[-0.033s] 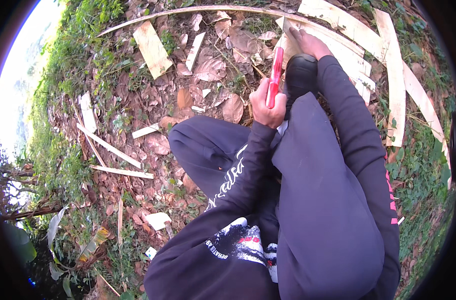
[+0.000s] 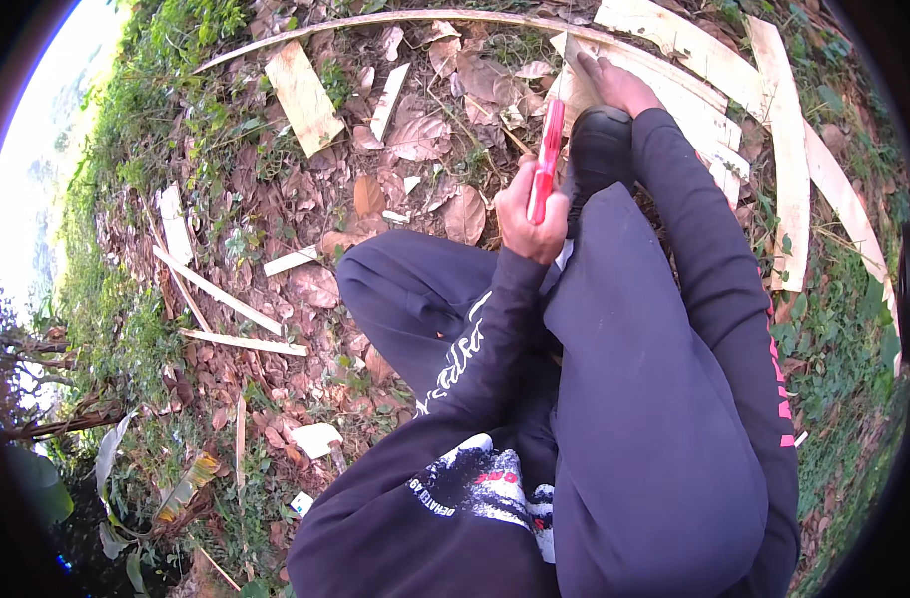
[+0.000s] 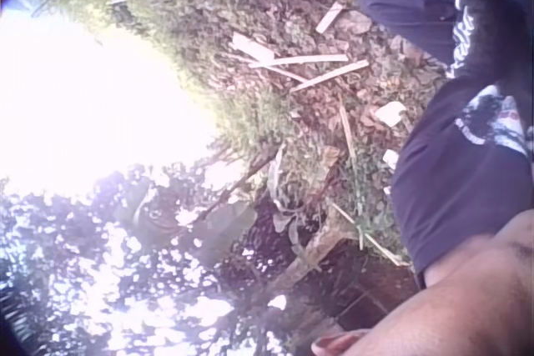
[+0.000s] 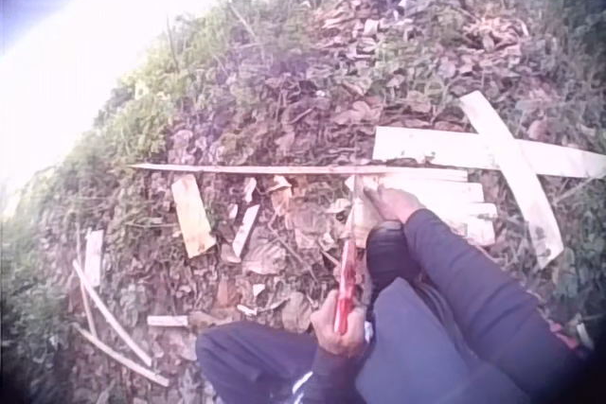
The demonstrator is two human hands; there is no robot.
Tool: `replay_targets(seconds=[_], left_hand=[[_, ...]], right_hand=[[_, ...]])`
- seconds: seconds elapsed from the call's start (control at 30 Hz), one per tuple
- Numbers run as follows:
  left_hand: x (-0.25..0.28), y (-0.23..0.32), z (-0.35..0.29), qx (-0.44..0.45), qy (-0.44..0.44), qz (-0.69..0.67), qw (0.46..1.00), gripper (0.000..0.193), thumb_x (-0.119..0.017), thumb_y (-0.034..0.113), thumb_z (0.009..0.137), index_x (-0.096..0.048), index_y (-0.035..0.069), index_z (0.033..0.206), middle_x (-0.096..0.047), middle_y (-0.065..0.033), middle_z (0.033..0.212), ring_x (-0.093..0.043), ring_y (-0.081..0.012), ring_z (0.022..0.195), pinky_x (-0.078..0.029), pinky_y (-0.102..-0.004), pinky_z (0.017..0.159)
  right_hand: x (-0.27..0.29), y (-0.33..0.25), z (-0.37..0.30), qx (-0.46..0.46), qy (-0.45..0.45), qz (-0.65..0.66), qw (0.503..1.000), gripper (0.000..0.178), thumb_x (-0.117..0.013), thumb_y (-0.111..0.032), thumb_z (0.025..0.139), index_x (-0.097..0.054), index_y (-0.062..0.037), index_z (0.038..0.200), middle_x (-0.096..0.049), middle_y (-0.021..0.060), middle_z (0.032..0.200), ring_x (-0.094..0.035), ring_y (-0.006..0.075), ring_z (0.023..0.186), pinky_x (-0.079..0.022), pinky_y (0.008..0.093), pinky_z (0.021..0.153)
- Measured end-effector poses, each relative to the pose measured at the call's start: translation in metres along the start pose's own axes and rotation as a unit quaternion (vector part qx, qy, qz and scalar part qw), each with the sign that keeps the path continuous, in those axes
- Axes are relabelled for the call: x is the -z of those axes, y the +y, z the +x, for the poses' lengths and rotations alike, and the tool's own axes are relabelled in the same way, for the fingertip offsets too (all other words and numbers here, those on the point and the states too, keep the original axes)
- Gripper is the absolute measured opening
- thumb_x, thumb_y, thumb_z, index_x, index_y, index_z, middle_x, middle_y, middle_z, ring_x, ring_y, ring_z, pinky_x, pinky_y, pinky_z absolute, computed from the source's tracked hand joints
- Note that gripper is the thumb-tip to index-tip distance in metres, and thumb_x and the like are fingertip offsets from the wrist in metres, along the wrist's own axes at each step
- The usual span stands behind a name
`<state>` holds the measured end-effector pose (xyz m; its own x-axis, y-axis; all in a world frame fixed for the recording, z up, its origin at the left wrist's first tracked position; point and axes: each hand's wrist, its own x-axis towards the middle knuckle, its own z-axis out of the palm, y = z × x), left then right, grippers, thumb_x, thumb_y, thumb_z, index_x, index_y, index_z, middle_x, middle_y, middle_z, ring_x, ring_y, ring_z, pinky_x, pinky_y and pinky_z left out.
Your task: The person sits on the ground and uses a red hand saw to cut a small piece of wood held between their legs. After sawing, they inspect the cut piece and place it aside.
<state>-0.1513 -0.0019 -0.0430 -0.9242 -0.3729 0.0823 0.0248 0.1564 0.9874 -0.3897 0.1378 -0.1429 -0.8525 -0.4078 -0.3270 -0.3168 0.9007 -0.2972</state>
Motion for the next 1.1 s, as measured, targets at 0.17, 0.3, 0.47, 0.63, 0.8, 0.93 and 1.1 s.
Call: replay_targets(seconds=[0.17, 0.3, 0.47, 0.63, 0.8, 0.93, 1.1], left_hand=[[0.027, 0.0, -0.066, -0.01, -0.013, 0.024, 1.0, 0.019, -0.05, 0.001, 0.074, -0.058, -0.01, 0.088, -0.052, -0.0073, 0.058, -0.052, -0.0108, 0.051, -0.041, -0.026, 0.051], [-0.004, -0.011, -0.008, -0.034, -0.021, -0.002, 0.999, 0.005, -0.05, 0.0, 0.078, -0.053, -0.003, 0.077, -0.048, -0.0046, 0.059, -0.045, -0.0076, 0.053, -0.035, -0.0251, 0.049], [-0.021, -0.02, 0.057, -0.09, 0.004, 0.015, 0.996, 0.006, -0.053, 0.005, 0.074, -0.05, -0.001, 0.074, -0.047, -0.0115, 0.053, -0.048, -0.021, 0.043, -0.039, -0.0341, 0.047], [0.026, -0.006, -0.038, 0.004, -0.023, 0.003, 1.0, 0.021, -0.046, 0.0, 0.074, -0.06, -0.007, 0.087, -0.053, -0.0026, 0.063, -0.049, -0.0068, 0.059, -0.039, -0.0211, 0.056], [-0.001, -0.01, -0.01, -0.047, 0.043, -0.047, 0.997, 0.009, -0.051, 0.002, 0.074, -0.055, -0.005, 0.077, -0.051, -0.0106, 0.055, -0.053, -0.0168, 0.048, -0.041, -0.0282, 0.049], [-0.036, -0.021, 0.074, -0.083, -0.005, 0.03, 0.996, 0.006, -0.05, 0.002, 0.075, -0.052, -0.002, 0.073, -0.05, -0.0097, 0.054, -0.05, -0.0159, 0.046, -0.041, -0.0304, 0.048], [0.003, -0.004, -0.002, -0.038, -0.029, -0.024, 0.999, 0.016, -0.046, -0.002, 0.081, -0.058, -0.009, 0.089, -0.055, -0.0039, 0.069, -0.05, -0.008, 0.064, -0.04, -0.0223, 0.058]], right_hand=[[0.007, 0.002, -0.006, -0.04, -0.006, 0.011, 0.999, 0.047, -0.018, -0.035, 0.103, -0.031, -0.0294, 0.148, -0.05, 0.0167, 0.139, -0.053, 0.0347, 0.123, -0.04, 0.0456, 0.105], [-0.001, 0.004, -0.003, -0.042, -0.015, 0.019, 0.999, 0.048, -0.019, -0.034, 0.102, -0.029, -0.0282, 0.149, -0.047, 0.0161, 0.142, -0.053, 0.0341, 0.123, -0.041, 0.046, 0.104], [0.001, -0.006, -0.001, 0.005, -0.009, -0.009, 1.0, 0.048, -0.019, -0.033, 0.102, -0.026, -0.0293, 0.15, -0.043, 0.0154, 0.145, -0.053, 0.0341, 0.123, -0.042, 0.0468, 0.104], [-0.004, -0.011, 0.006, -0.022, -0.03, -0.025, 0.999, 0.054, -0.031, -0.016, 0.098, -0.022, -0.0266, 0.151, -0.046, 0.0181, 0.139, -0.054, 0.0368, 0.12, -0.045, 0.0458, 0.099], [-0.008, 0.013, 0.015, -0.027, -0.009, 0.01, 1.0, 0.05, -0.022, -0.036, 0.102, -0.026, -0.0229, 0.15, -0.044, 0.0206, 0.141, -0.051, 0.0376, 0.123, -0.04, 0.0453, 0.104], [0.006, -0.006, -0.001, -0.037, -0.032, 0.074, 0.996, 0.073, -0.016, -0.059, 0.097, -0.032, -0.0078, 0.147, -0.045, 0.0245, 0.14, -0.045, 0.0373, 0.129, -0.035, 0.0431, 0.109], [-0.01, 0.013, 0.026, -0.099, -0.034, 0.089, 0.991, 0.067, -0.017, -0.055, 0.099, -0.03, -0.013, 0.149, -0.04, 0.0232, 0.145, -0.042, 0.0358, 0.133, -0.033, 0.0432, 0.11]])
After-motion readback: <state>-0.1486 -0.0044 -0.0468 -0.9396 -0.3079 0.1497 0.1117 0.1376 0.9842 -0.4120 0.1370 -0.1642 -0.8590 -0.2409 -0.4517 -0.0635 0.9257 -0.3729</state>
